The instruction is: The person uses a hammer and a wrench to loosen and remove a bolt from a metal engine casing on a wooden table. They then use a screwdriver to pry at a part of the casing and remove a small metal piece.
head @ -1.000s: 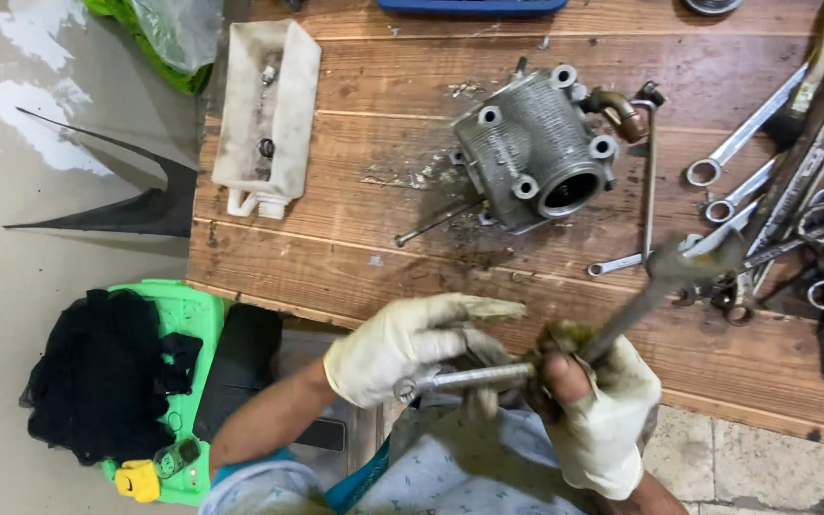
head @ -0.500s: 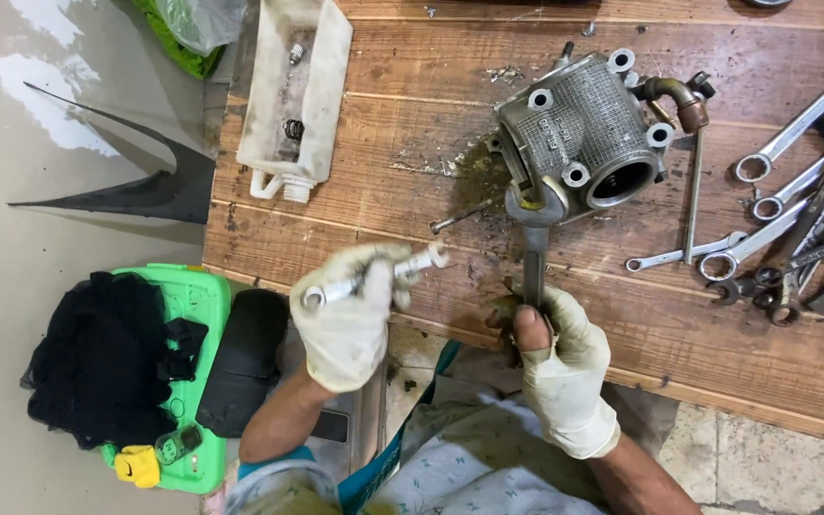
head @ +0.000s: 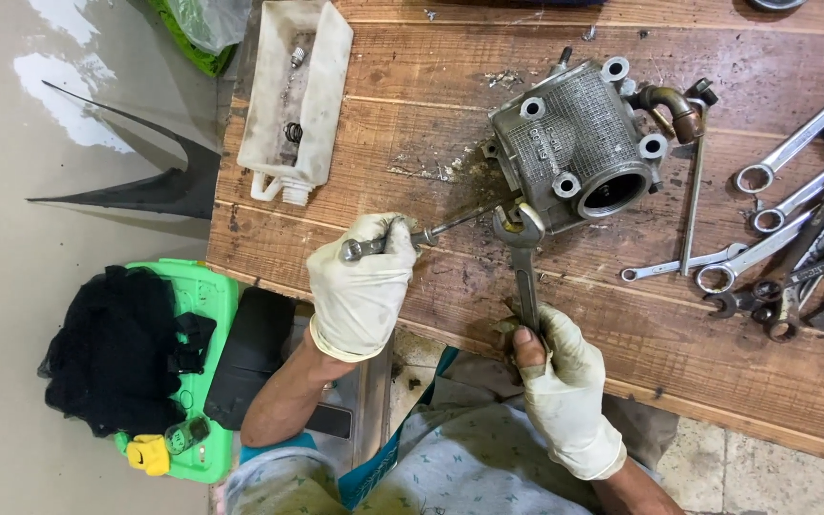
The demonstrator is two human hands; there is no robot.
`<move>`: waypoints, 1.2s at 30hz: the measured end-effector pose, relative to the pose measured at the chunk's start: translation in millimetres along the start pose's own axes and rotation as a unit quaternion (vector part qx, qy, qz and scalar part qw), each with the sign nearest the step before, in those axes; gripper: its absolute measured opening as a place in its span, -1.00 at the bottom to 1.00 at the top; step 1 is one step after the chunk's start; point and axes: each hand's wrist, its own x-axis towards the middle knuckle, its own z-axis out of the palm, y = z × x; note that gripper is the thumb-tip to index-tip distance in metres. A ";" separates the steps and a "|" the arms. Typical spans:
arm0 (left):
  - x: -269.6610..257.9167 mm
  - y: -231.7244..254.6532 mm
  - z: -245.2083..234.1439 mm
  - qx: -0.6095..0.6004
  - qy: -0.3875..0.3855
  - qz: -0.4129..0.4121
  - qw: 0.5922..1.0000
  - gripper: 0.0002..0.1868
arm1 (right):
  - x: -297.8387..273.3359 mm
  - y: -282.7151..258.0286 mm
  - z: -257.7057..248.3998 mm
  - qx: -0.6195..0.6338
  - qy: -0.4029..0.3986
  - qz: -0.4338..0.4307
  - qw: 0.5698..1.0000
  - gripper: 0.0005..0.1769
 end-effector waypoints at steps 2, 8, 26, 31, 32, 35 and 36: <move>-2.1 -1.3 3.7 0.065 0.001 0.037 0.997 -0.97 | 1.6 -0.5 -0.9 0.007 -0.038 0.011 0.999 -0.61; -0.9 9.4 14.1 0.230 -0.025 0.098 0.968 -0.83 | 7.9 -12.3 14.2 0.076 -0.131 0.057 0.987 -0.46; -40.1 -40.5 60.8 -0.116 -0.135 -0.230 0.957 -0.69 | 27.5 -28.3 44.6 0.190 -0.183 0.188 0.946 -0.63; -115.3 -144.5 112.7 -0.728 0.018 -0.428 0.535 -0.77 | 28.9 -6.7 35.8 0.039 -0.176 0.132 0.975 -0.47; -131.5 -166.8 124.1 -0.834 0.131 -0.464 0.267 -0.63 | 30.2 -9.4 31.2 0.010 -0.196 0.124 0.973 -0.39; -125.2 -157.8 120.3 -0.891 0.205 -0.405 -0.012 -0.64 | 21.8 -4.5 26.5 0.194 -0.121 0.040 0.973 -0.42; -123.7 -154.9 118.5 -0.891 0.206 -0.405 -0.011 -0.64 | 19.1 -5.9 28.6 0.194 -0.122 0.041 0.972 -0.42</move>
